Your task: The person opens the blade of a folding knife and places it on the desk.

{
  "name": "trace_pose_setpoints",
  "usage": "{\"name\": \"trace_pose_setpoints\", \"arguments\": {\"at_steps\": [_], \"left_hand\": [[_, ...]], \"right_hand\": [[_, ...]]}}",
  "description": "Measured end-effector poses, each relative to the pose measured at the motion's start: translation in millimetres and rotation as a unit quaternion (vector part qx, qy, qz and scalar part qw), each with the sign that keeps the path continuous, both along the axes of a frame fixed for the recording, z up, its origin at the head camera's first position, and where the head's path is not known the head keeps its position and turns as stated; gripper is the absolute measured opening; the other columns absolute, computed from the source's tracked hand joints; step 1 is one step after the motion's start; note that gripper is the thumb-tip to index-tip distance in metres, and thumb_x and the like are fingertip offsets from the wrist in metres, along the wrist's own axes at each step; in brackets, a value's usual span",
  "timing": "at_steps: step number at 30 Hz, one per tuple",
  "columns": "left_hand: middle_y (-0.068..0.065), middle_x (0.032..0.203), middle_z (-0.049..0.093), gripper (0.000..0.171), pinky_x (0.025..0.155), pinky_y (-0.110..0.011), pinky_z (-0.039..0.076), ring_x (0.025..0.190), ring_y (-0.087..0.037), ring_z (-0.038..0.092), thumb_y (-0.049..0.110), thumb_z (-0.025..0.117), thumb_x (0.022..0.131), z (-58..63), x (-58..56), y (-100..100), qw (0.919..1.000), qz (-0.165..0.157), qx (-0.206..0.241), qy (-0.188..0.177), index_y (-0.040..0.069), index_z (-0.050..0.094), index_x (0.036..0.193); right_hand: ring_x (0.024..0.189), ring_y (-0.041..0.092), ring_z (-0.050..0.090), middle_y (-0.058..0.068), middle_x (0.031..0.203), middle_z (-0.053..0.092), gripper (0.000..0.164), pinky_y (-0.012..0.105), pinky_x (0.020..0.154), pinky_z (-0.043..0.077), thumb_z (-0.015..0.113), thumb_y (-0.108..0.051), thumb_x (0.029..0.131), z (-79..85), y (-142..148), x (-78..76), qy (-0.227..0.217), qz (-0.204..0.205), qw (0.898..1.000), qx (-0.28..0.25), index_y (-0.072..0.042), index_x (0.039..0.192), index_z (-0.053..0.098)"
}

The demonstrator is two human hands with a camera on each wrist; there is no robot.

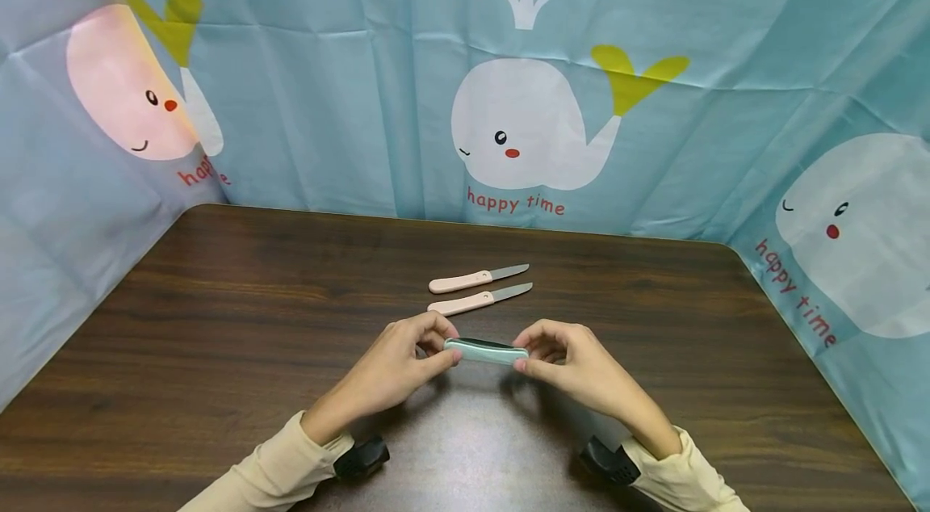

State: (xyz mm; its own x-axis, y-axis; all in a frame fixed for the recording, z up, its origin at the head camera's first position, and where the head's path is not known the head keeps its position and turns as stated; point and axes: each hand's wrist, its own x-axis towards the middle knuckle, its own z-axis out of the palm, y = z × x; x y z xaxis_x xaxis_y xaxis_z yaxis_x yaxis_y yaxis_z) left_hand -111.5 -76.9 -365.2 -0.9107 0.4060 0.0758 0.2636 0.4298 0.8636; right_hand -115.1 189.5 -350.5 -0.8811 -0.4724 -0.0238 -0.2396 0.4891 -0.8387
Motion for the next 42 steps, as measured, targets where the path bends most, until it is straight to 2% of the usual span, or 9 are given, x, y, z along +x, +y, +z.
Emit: {"name": "trace_pose_setpoints", "arguments": {"at_steps": [7, 12, 17, 22, 30, 42], "left_hand": [[-0.006, 0.085, 0.074, 0.012, 0.061, -0.022, 0.049, 0.069, -0.004, 0.058, 0.018, 0.069, 0.093, 1.3, 3.7, 2, 0.9999, -0.005, 0.014, 0.003, 0.011, 0.064, 0.101], [-0.002, 0.084, 0.072, 0.015, 0.060, -0.023, 0.049, 0.067, -0.007, 0.059, 0.020, 0.070, 0.092, 1.1, 4.3, 3, 0.9993, 0.013, 0.035, 0.000, 0.010, 0.066, 0.103], [-0.001, 0.089, 0.075, 0.018, 0.063, -0.024, 0.051, 0.072, -0.013, 0.064, 0.023, 0.072, 0.091, 1.9, 4.1, 4, 0.9972, 0.037, 0.065, -0.006, 0.013, 0.068, 0.105], [-0.003, 0.091, 0.076, 0.021, 0.063, -0.023, 0.052, 0.073, -0.018, 0.066, 0.025, 0.074, 0.090, 1.8, 3.3, 4, 0.9960, 0.039, 0.079, -0.008, 0.012, 0.070, 0.106], [-0.003, 0.089, 0.076, 0.020, 0.063, -0.023, 0.050, 0.071, -0.013, 0.063, 0.025, 0.074, 0.090, 0.8, 4.4, 4, 0.9963, 0.038, 0.076, -0.013, 0.013, 0.068, 0.103], [-0.001, 0.082, 0.073, 0.016, 0.050, -0.020, 0.044, 0.055, -0.004, 0.051, 0.024, 0.075, 0.089, -3.6, 8.2, 11, 0.9977, 0.027, 0.062, -0.010, 0.012, 0.067, 0.097]], "right_hand": [[0.078, 0.006, 0.063, 0.001, 0.086, 0.069, 0.019, 0.025, 0.071, 0.053, 0.073, -0.025, 0.090, 3.7, 2, 0.9, 0.014, -0.001, 1.000, 0.004, -0.011, 0.103, 0.069], [0.078, 0.006, 0.062, 0.000, 0.085, 0.069, 0.019, 0.025, 0.072, 0.053, 0.073, -0.025, 0.090, 1.8, 3, -0.4, 0.021, 0.001, 1.000, -0.001, -0.011, 0.103, 0.070], [0.078, 0.006, 0.063, 0.001, 0.086, 0.070, 0.019, 0.025, 0.072, 0.054, 0.075, -0.023, 0.089, 0.6, 3, -0.4, 0.021, 0.003, 1.000, -0.008, -0.010, 0.102, 0.070], [0.079, 0.006, 0.064, 0.002, 0.087, 0.070, 0.019, 0.026, 0.071, 0.054, 0.076, -0.022, 0.088, -0.1, 2, 0.1, 0.023, 0.002, 1.000, -0.011, -0.010, 0.101, 0.070], [0.080, 0.007, 0.064, 0.002, 0.089, 0.070, 0.018, 0.026, 0.073, 0.054, 0.075, -0.023, 0.089, -1.4, 0, -0.6, 0.018, 0.010, 1.000, -0.004, -0.011, 0.101, 0.069], [0.079, 0.002, 0.062, -0.002, 0.089, 0.070, 0.012, 0.023, 0.073, 0.053, 0.071, -0.023, 0.093, -6.5, -5, 2.2, 0.075, 0.025, 0.997, -0.003, -0.013, 0.098, 0.073]]}}
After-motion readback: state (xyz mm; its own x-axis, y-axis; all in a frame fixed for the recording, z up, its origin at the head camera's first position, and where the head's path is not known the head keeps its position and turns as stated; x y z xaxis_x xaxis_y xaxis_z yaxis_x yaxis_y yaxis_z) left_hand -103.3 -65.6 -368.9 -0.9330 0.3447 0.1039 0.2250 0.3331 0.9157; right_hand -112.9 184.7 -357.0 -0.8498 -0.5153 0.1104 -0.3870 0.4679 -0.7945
